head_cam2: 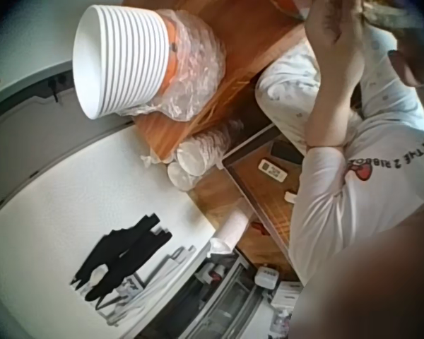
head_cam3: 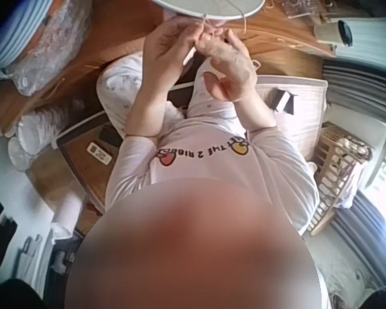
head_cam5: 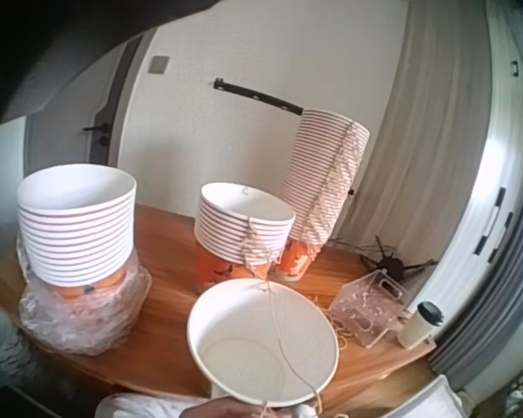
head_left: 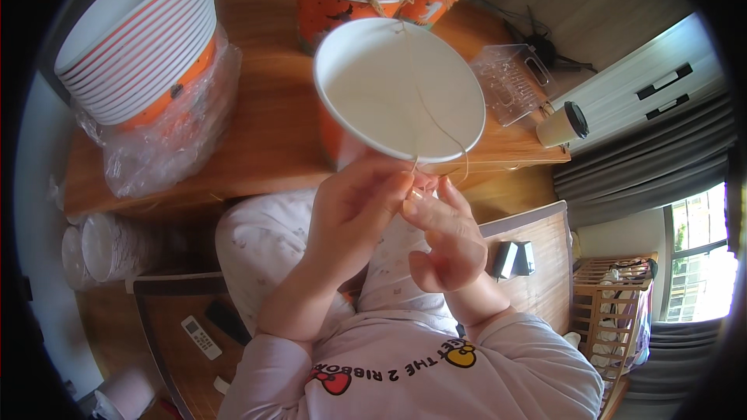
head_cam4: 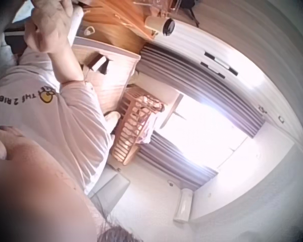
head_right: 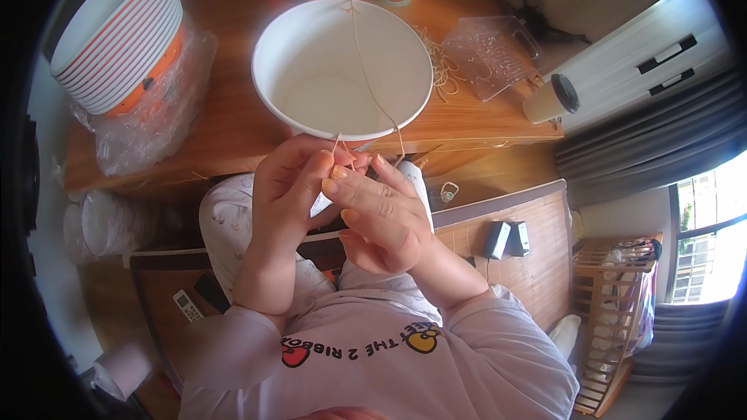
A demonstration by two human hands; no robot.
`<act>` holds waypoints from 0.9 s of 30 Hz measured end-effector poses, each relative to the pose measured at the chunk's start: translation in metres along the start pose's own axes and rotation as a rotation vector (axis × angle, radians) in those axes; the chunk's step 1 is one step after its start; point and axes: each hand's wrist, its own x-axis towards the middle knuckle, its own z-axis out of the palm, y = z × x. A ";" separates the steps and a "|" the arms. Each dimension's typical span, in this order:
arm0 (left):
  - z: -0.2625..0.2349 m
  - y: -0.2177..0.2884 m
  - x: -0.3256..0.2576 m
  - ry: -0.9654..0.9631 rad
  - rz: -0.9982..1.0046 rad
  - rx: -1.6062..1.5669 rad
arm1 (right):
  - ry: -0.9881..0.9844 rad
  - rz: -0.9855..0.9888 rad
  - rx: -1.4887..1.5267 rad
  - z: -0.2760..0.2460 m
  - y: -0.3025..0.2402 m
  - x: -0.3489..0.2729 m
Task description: Threading twine through pre-punched holes in paper buckets to create handles and stacking them.
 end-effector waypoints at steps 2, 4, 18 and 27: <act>0.000 0.002 0.000 -0.019 0.015 -0.005 | 0.064 -0.051 -0.005 0.001 0.006 -0.003; -0.001 0.003 0.000 -0.038 0.031 -0.010 | 0.198 -0.085 -0.092 0.001 0.005 -0.002; -0.006 0.007 0.001 -0.023 0.424 0.672 | 0.264 0.157 -0.111 0.003 -0.012 0.003; -0.005 0.005 -0.003 -0.007 0.064 0.211 | 0.176 0.158 -0.158 0.004 -0.016 0.005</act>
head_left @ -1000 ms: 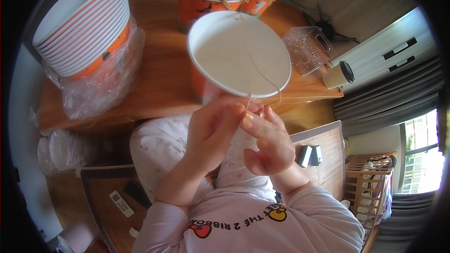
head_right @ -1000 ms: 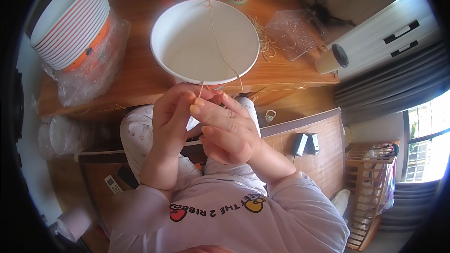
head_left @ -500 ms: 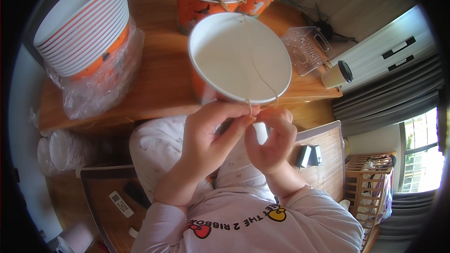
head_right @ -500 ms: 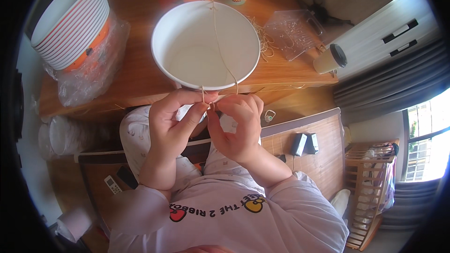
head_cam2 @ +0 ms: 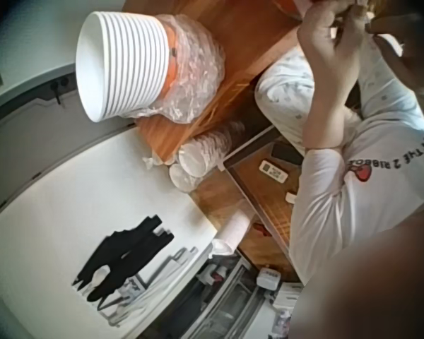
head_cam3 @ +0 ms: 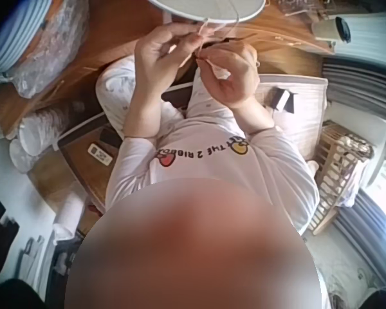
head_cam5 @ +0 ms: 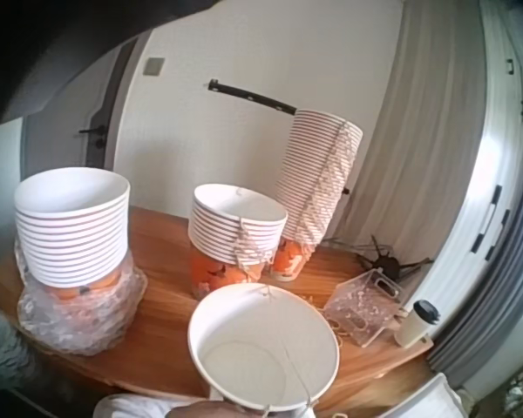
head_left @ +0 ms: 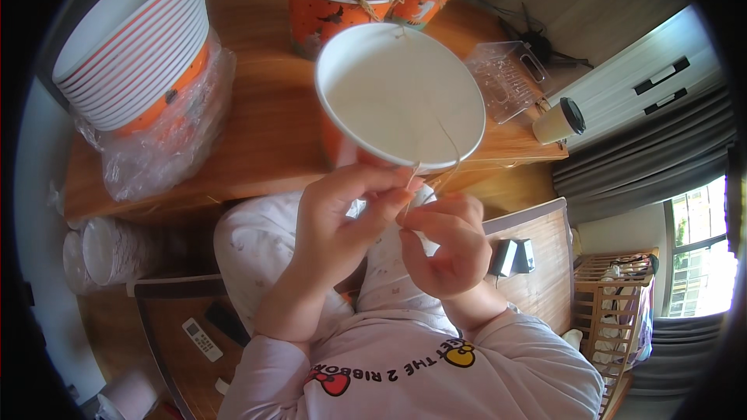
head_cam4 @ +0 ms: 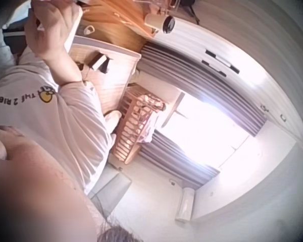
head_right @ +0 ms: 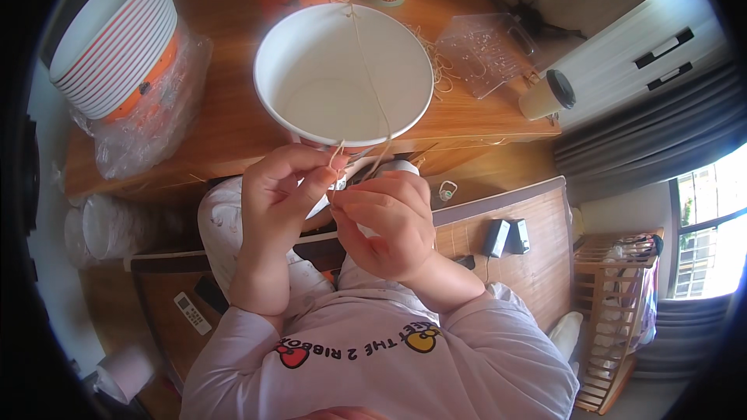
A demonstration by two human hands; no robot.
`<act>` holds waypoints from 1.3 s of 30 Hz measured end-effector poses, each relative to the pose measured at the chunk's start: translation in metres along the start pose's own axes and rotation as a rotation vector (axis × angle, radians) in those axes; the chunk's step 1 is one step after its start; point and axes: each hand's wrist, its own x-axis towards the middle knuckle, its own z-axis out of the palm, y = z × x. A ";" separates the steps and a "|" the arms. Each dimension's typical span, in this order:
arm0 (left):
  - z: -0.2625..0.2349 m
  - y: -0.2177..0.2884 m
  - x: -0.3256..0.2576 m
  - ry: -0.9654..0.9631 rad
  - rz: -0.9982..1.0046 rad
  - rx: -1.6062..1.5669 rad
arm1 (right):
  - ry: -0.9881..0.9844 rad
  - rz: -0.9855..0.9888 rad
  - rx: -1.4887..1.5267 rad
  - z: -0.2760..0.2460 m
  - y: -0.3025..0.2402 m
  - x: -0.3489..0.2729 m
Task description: Threading twine through pre-punched holes in paper buckets to create handles and stacking them.
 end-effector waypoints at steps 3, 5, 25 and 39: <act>-0.002 0.004 0.000 -0.030 -0.106 -0.113 | -0.004 -0.053 0.064 0.004 0.006 -0.003; -0.004 0.002 0.000 -0.054 -0.123 -0.095 | -0.005 -0.020 0.109 0.004 0.006 -0.004; -0.010 0.001 0.002 -0.108 -0.246 -0.283 | 0.189 -0.044 -0.051 0.008 0.025 0.011; -0.010 -0.002 0.001 -0.087 -0.113 -0.144 | 0.082 -0.154 -0.188 -0.004 0.009 0.021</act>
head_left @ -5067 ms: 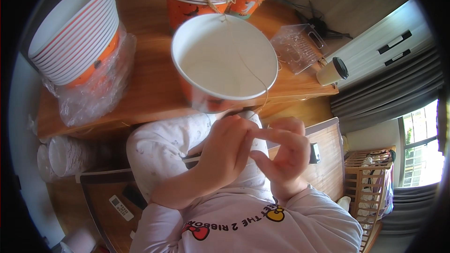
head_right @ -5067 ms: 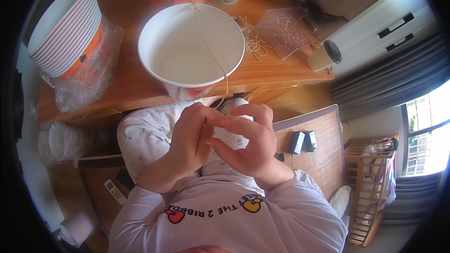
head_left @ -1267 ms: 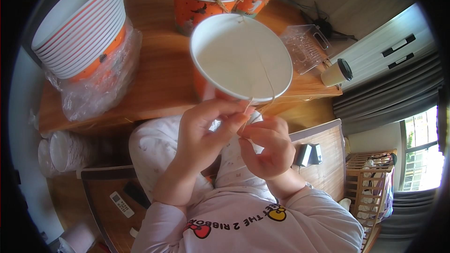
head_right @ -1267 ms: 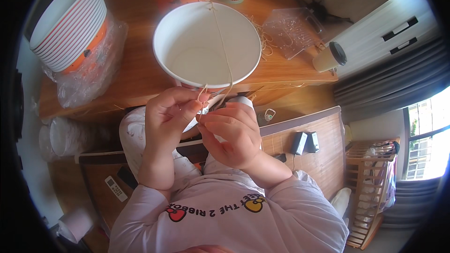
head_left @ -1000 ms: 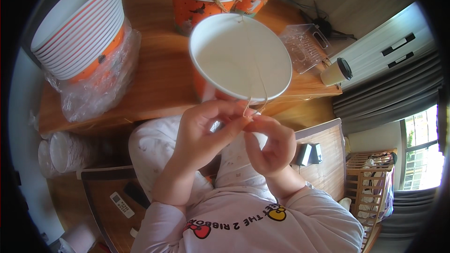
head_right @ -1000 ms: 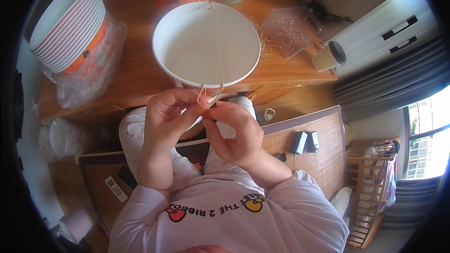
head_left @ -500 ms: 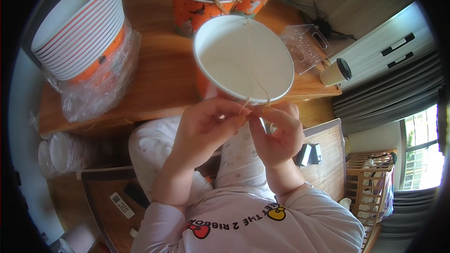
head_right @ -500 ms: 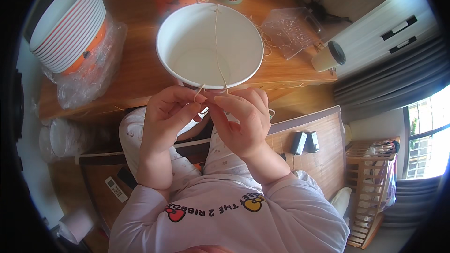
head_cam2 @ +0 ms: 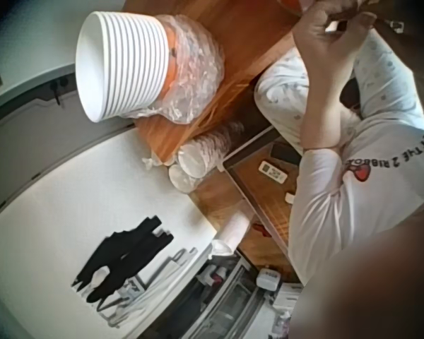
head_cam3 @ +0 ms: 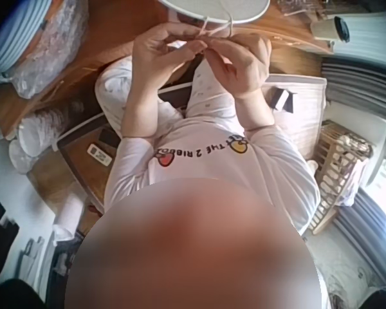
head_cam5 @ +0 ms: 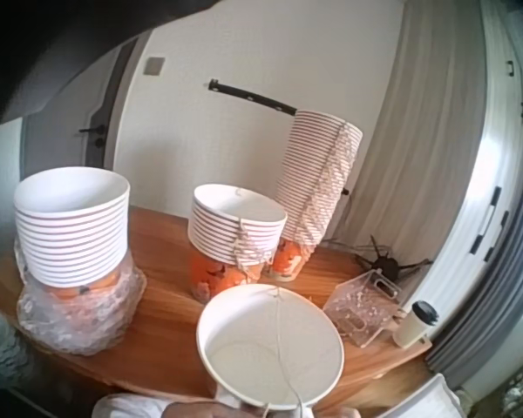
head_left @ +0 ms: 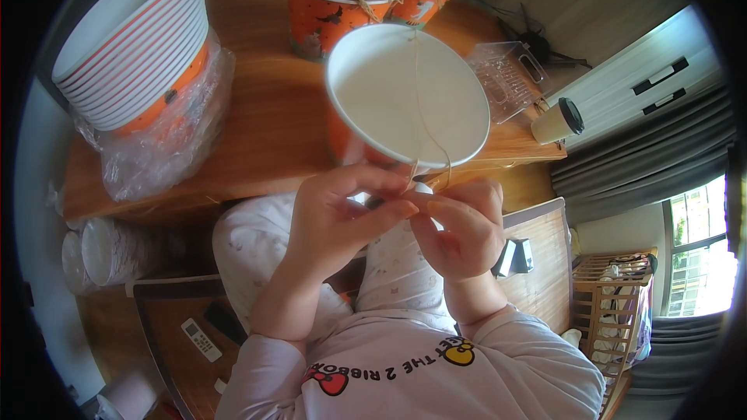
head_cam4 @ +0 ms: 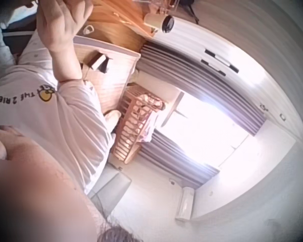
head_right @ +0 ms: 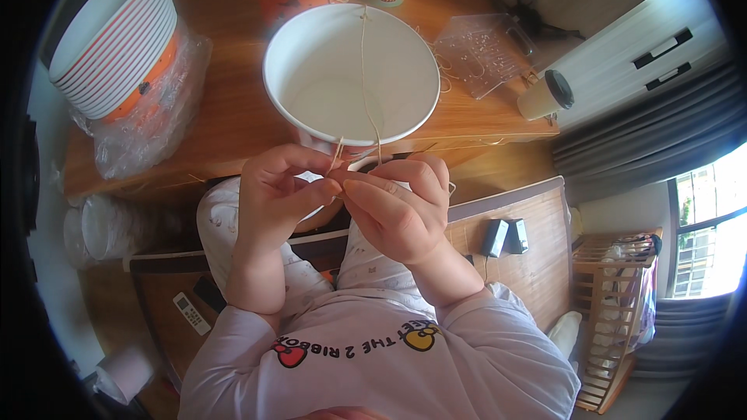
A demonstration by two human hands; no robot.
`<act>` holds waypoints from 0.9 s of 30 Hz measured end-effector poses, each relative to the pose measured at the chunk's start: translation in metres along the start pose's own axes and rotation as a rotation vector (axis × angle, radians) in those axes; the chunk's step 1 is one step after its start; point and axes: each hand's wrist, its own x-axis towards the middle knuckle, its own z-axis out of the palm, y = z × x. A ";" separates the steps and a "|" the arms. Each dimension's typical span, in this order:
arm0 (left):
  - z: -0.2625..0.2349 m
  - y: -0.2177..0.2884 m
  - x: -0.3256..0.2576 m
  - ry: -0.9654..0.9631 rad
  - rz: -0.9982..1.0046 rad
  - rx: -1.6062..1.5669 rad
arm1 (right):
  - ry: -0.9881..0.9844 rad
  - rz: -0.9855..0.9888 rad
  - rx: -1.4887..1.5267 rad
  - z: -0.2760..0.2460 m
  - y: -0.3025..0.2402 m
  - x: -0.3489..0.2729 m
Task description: Threading twine through pre-punched holes in paper buckets to create handles and stacking them.
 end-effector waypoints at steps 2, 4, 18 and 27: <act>-0.003 -0.002 0.000 0.007 -0.015 -0.005 | 0.006 0.022 0.025 0.002 0.001 -0.003; -0.004 -0.002 0.000 0.013 -0.031 -0.013 | 0.011 0.045 0.047 0.003 0.003 -0.004; 0.000 -0.002 0.003 0.237 0.505 0.569 | 0.020 -0.027 0.032 0.011 0.007 0.009; 0.002 0.001 0.007 0.338 0.779 0.804 | -0.011 -0.083 -0.008 0.015 0.006 0.020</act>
